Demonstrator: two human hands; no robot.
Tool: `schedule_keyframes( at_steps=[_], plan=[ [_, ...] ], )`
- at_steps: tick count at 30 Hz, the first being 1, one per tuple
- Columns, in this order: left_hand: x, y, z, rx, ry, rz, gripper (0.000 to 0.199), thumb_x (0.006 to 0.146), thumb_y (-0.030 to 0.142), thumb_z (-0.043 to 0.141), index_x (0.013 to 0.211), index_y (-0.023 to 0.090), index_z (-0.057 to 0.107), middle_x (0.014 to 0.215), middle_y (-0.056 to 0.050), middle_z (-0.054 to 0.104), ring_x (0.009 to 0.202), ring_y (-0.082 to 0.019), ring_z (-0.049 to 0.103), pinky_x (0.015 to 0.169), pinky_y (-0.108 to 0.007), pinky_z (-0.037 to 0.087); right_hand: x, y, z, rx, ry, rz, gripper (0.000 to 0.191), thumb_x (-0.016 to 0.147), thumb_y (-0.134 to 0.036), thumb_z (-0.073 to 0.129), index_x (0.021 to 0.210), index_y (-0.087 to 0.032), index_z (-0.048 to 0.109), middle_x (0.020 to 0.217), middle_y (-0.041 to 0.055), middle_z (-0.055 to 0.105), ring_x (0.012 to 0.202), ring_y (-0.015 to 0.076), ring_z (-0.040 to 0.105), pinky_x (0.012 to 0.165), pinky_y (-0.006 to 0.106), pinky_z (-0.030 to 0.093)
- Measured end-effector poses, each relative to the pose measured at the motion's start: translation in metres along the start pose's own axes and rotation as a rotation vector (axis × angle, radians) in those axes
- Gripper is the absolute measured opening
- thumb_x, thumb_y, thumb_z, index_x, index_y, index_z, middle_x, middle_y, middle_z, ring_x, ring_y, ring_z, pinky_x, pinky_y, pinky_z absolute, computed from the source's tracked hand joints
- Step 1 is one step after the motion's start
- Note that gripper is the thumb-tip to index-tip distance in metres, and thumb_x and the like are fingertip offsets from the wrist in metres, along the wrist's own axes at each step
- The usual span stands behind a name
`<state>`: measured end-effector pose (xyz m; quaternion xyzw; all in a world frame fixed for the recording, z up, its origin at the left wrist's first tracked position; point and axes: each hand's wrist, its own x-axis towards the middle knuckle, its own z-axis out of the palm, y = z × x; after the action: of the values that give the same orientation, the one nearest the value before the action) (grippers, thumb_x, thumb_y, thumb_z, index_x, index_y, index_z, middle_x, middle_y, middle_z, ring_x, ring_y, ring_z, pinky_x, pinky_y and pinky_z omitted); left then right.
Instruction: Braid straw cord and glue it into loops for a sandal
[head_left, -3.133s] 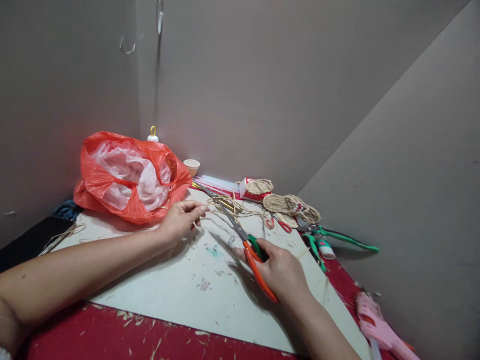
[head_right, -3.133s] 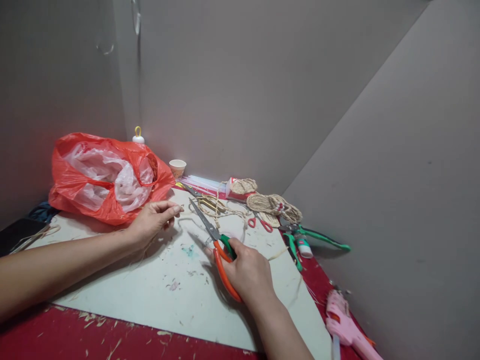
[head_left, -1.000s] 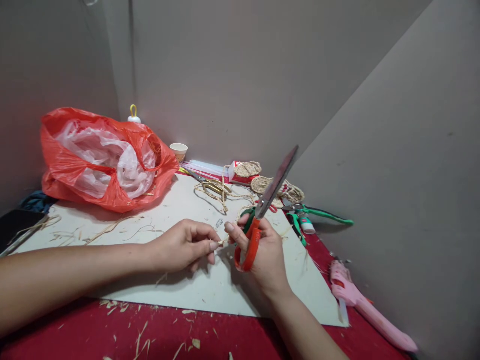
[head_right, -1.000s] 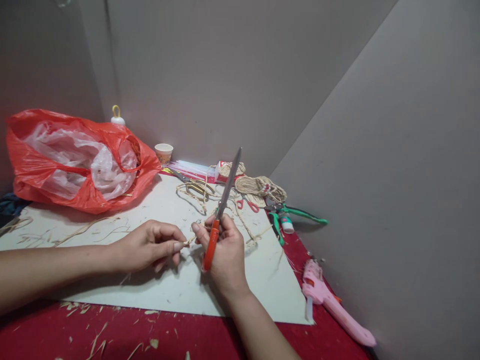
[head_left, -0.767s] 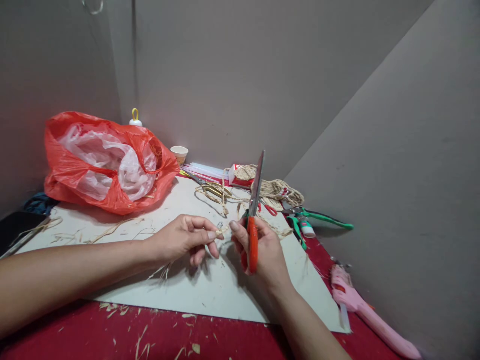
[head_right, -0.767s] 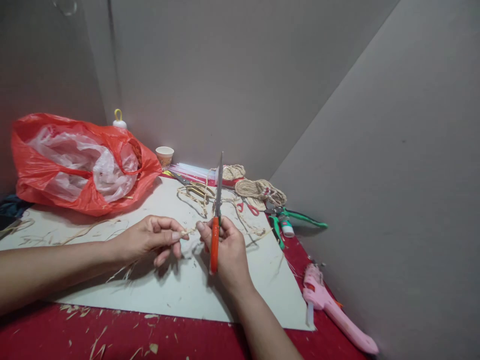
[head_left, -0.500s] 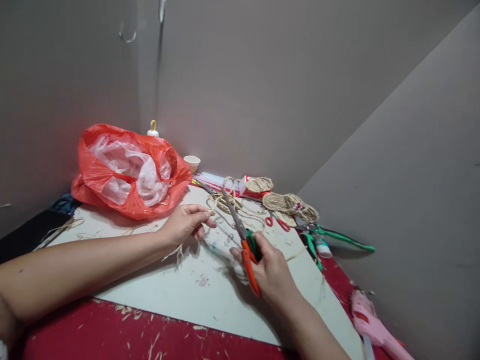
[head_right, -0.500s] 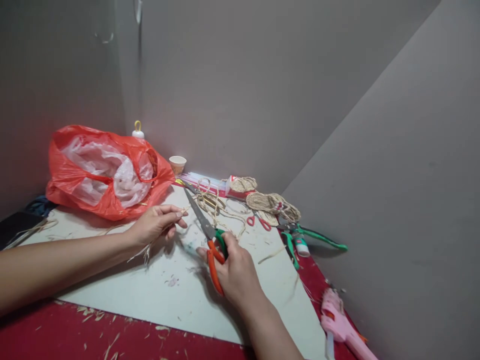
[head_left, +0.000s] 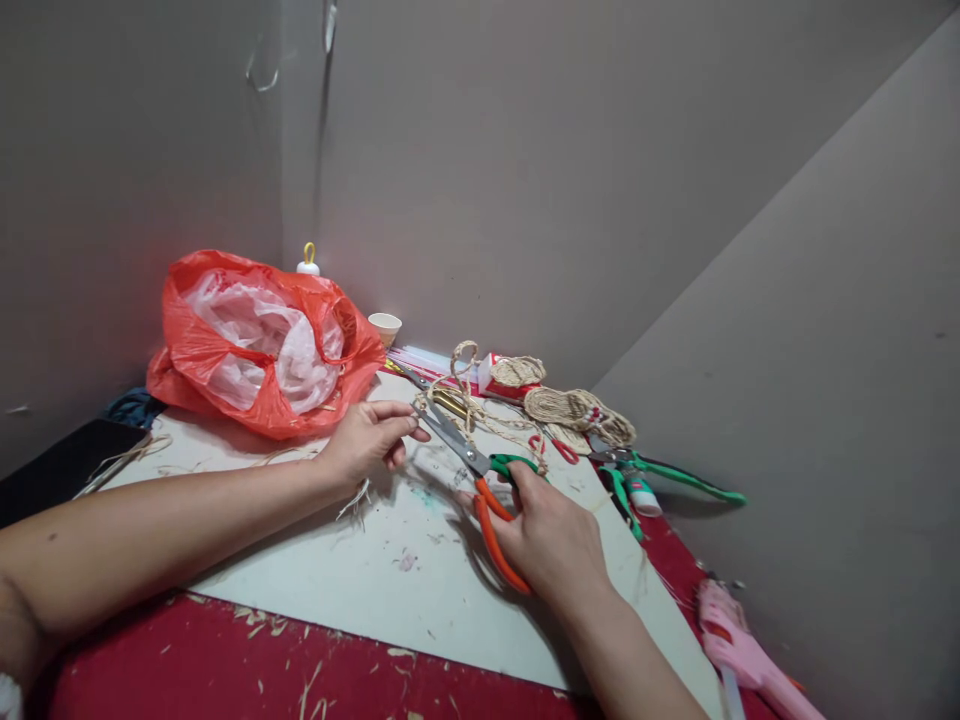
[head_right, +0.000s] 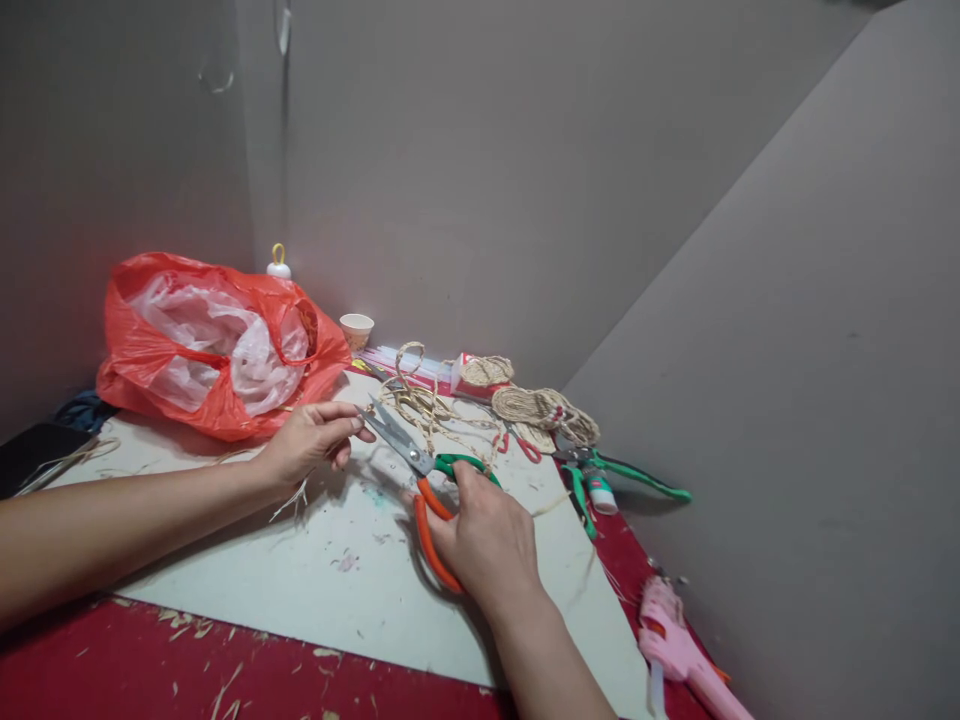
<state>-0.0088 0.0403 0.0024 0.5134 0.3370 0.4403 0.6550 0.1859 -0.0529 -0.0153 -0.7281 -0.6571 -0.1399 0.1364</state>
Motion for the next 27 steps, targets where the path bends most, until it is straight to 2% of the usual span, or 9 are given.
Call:
schedule_keyframes(
  at_steps=[7,17,23,27],
  plan=[
    [0.000,-0.003,-0.001,0.007,-0.014,-0.001,0.011,0.074,0.021,0.064,0.076,0.011,0.064,0.073,-0.004,0.069,0.038,-0.003,0.047,0.038,-0.017,0.034,0.001,0.002,0.004,-0.043,0.005,0.001,0.044,0.077,-0.066,0.048,0.087,-0.024,0.058,0.065,0.0025,0.068,0.060,0.0233,0.064,0.052,0.028,0.028],
    [0.003,-0.006,-0.002,-0.023,0.072,0.001,0.022,0.067,0.025,0.071,0.084,0.010,0.068,0.064,0.001,0.062,0.037,-0.002,0.040,0.037,-0.017,0.029,0.001,0.001,0.002,-0.028,-0.044,0.020,0.034,0.080,-0.056,0.047,0.075,-0.024,0.059,0.056,0.0012,0.065,0.056,0.0218,0.063,0.049,0.026,0.024],
    [0.001,-0.005,-0.002,0.012,0.084,0.026,0.022,0.067,0.027,0.072,0.081,0.010,0.069,0.065,0.001,0.062,0.039,-0.002,0.040,0.038,-0.017,0.028,0.002,-0.002,-0.002,-0.050,-0.021,0.043,0.041,0.077,-0.063,0.048,0.075,-0.024,0.062,0.054,0.0020,0.063,0.053,0.0212,0.060,0.050,0.027,0.022],
    [0.002,-0.005,-0.002,0.014,0.094,0.005,0.022,0.068,0.027,0.072,0.081,0.010,0.070,0.064,0.001,0.061,0.039,-0.002,0.040,0.038,-0.017,0.027,0.001,-0.003,-0.005,-0.044,-0.057,0.072,0.042,0.075,-0.065,0.050,0.074,-0.025,0.063,0.054,0.0022,0.063,0.054,0.0212,0.059,0.050,0.026,0.021]
  ],
)
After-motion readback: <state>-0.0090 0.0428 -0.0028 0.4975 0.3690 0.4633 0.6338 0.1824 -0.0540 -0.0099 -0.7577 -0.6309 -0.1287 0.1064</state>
